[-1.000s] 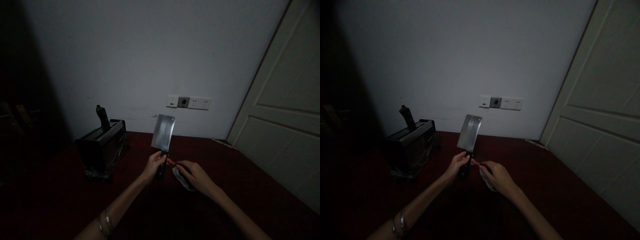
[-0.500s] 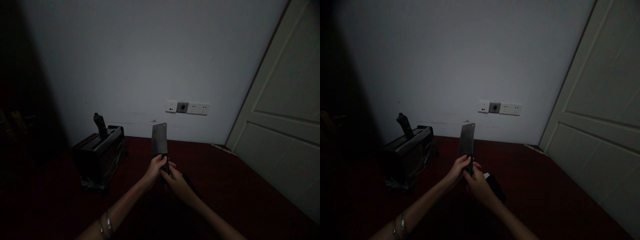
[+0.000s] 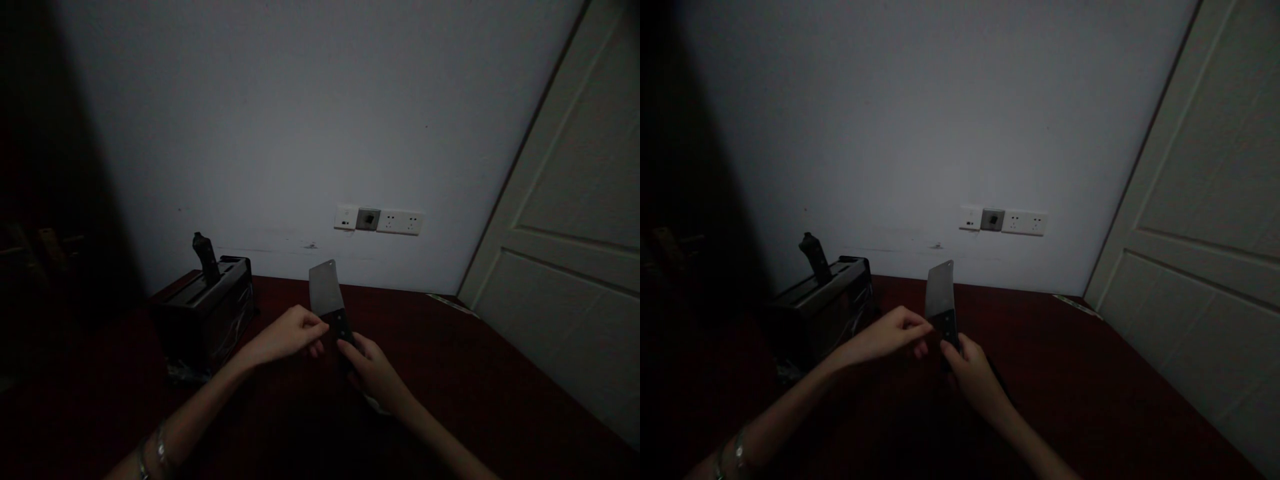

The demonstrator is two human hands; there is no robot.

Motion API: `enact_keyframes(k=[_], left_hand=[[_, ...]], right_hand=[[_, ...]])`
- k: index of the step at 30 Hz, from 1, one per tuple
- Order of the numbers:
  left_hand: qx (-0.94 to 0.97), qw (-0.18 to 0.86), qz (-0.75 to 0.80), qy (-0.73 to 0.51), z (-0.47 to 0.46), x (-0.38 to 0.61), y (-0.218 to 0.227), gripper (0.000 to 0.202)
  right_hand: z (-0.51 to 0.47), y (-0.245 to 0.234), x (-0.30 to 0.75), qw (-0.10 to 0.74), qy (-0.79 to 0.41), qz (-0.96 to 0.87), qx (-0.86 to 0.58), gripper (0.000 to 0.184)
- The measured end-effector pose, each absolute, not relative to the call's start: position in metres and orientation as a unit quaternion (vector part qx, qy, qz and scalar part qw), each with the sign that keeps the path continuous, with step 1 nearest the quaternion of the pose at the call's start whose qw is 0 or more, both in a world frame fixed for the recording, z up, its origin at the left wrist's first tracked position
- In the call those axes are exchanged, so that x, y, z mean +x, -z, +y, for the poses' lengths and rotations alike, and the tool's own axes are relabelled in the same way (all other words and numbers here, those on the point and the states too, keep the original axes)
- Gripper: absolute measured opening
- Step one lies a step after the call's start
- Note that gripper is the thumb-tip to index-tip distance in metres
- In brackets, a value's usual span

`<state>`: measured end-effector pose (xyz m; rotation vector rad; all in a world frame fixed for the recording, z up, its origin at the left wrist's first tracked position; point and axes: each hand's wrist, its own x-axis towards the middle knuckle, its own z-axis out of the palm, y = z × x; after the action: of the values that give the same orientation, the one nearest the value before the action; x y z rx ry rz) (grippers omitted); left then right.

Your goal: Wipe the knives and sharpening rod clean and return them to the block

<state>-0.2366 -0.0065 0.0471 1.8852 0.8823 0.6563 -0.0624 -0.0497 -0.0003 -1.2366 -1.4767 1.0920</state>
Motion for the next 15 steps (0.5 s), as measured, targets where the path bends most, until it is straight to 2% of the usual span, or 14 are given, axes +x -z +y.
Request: enact_keyframes(k=[1,2,5,8,12,15], left_hand=[[0.805,0.359,0.349,-0.319,-0.010,-0.241,-0.059,0.025],[0.838,0.273,0.317,-0.349,-0.014,-0.243,-0.070,0.024],[0.926,0.135,0.179,-0.303,-0.019,-0.240,-0.088,0.042],[0.968,0.074,0.093,-0.220,-0.019,-0.228,-0.087,0.045],[0.984,0.027,0.048,-0.168,-0.022,-0.220,-0.085,0.031],[0.989,0.009,0.039,-0.144,-0.030,-0.223,-0.095,0.030]], right_hand=[[-0.050,0.000,-0.061,0.440,-0.455,-0.588,-0.503,0.032],[-0.050,-0.001,-0.061,0.433,-0.470,-0.580,-0.505,0.033],[-0.054,-0.005,-0.060,0.425,-0.497,-0.569,-0.498,0.034],[-0.065,-0.015,-0.061,0.432,-0.488,-0.580,-0.489,0.031],[-0.084,-0.031,-0.062,0.413,-0.497,-0.594,-0.479,0.031],[-0.092,-0.034,-0.059,0.400,-0.512,-0.592,-0.477,0.037]])
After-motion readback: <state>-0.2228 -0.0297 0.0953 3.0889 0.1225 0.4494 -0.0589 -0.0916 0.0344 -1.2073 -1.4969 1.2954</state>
